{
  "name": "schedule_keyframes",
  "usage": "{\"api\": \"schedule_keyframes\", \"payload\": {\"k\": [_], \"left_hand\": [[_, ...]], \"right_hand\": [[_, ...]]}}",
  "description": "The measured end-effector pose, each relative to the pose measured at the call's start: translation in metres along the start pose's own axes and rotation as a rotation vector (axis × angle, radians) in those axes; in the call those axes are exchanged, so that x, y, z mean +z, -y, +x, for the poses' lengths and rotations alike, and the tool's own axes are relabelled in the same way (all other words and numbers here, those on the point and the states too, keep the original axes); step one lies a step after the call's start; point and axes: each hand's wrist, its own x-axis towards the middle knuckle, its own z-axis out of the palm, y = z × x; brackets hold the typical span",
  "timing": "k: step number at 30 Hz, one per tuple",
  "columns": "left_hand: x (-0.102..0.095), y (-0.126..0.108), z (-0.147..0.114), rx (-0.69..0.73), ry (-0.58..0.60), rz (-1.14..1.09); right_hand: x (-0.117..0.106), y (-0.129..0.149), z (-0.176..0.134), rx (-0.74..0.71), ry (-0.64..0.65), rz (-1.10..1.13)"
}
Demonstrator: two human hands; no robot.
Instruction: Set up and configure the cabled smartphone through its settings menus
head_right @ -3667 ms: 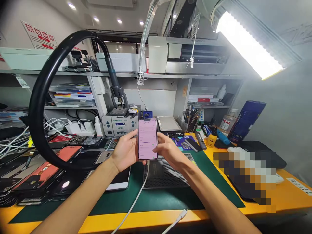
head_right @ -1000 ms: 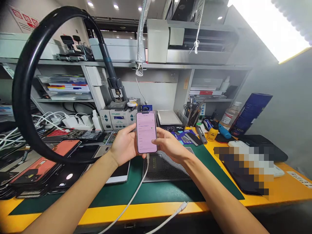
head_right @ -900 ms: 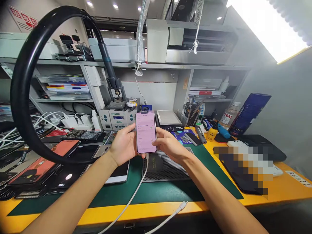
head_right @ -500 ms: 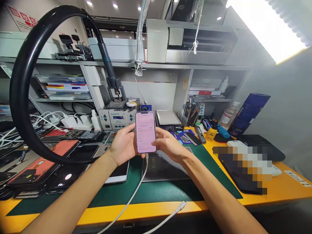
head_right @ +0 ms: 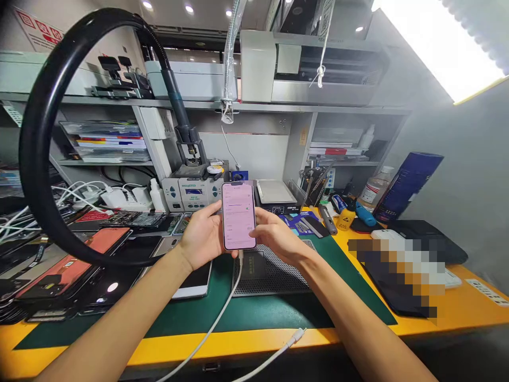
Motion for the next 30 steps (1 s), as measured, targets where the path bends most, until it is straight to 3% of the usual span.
{"api": "schedule_keyframes", "payload": {"k": [11,30], "left_hand": [[0.0017,-0.0003,-0.0011,-0.006,-0.006,0.008],[-0.0031,0.0008,0.0013,-0.007,0.009,-0.006]], "right_hand": [[0.0049,0.0052,-0.0019,0.008,-0.013,-0.074],[0.0005,0.0018,0.0015,0.049,-0.029,0.078]]}}
